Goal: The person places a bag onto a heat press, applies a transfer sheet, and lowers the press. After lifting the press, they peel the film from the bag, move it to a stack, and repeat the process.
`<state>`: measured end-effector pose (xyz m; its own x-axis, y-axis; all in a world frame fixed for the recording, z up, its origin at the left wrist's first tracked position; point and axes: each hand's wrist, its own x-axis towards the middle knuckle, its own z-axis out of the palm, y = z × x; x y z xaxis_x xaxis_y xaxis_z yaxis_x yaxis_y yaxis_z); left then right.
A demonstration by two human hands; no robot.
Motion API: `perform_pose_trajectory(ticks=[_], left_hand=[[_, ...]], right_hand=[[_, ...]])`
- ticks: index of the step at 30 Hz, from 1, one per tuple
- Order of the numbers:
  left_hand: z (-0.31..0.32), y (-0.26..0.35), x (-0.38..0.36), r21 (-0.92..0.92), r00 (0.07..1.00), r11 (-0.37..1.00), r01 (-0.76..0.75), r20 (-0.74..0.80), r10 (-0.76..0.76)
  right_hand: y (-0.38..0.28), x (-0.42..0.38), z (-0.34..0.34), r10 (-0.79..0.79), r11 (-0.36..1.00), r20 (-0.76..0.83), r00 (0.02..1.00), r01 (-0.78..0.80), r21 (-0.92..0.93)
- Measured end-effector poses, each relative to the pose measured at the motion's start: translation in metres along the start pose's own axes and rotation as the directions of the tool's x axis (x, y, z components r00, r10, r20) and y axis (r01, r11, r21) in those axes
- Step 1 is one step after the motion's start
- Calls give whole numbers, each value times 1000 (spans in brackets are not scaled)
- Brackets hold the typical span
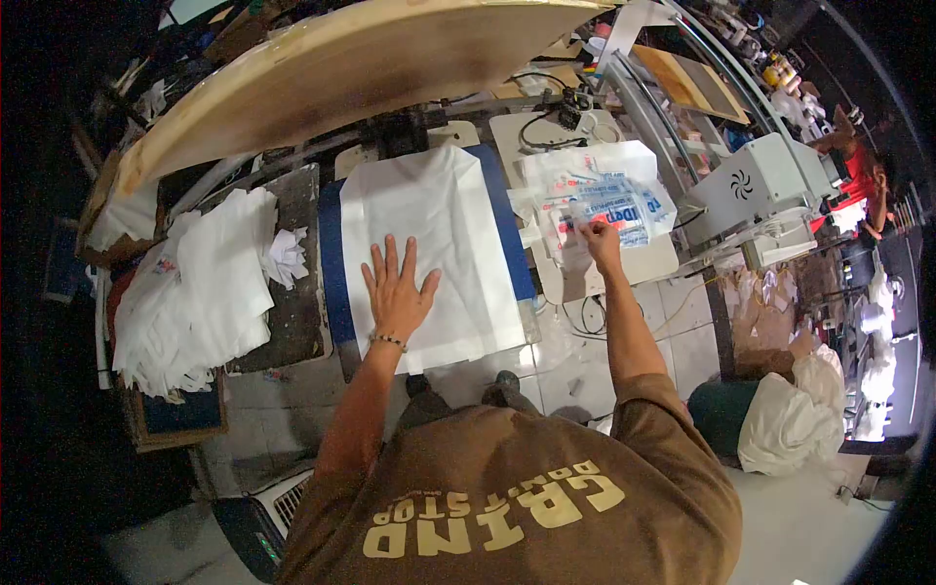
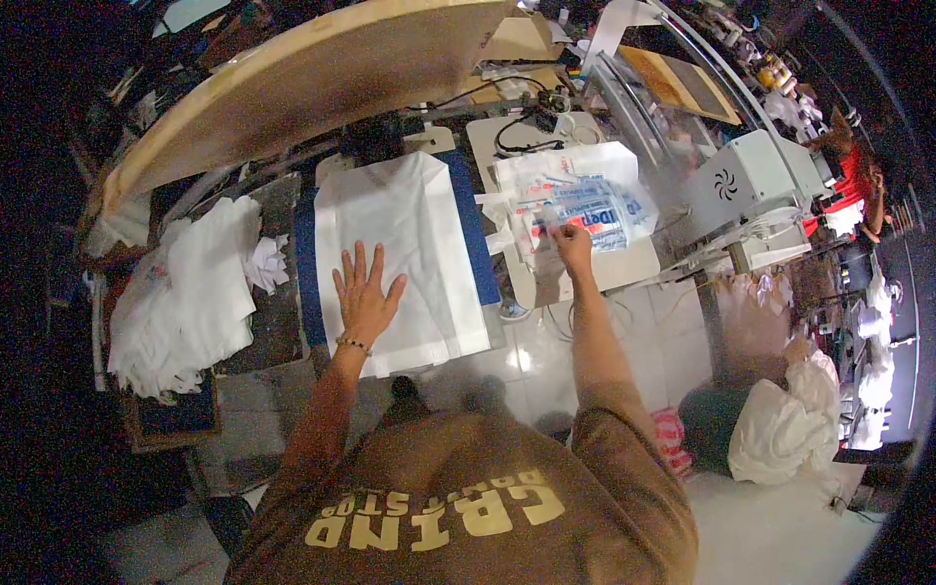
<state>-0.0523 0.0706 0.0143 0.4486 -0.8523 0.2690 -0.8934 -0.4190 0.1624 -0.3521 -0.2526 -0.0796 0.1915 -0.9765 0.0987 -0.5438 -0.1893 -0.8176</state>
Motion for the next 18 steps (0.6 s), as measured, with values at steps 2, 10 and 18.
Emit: perform_pose_trajectory(ticks=[2, 10, 18], left_hand=[[2, -1, -2, -31, 999, 999, -17, -32, 16], [-3, -11, 3, -139, 997, 990, -11, 80, 23], [-22, 1, 10, -177, 994, 984, 24, 107, -5]], right_hand=[[-9, -6, -11, -31, 999, -29, 999, 32, 21], [-14, 8, -12, 78, 990, -58, 995, -71, 119], [-102, -18, -40, -129, 982, -278, 952, 161, 96]])
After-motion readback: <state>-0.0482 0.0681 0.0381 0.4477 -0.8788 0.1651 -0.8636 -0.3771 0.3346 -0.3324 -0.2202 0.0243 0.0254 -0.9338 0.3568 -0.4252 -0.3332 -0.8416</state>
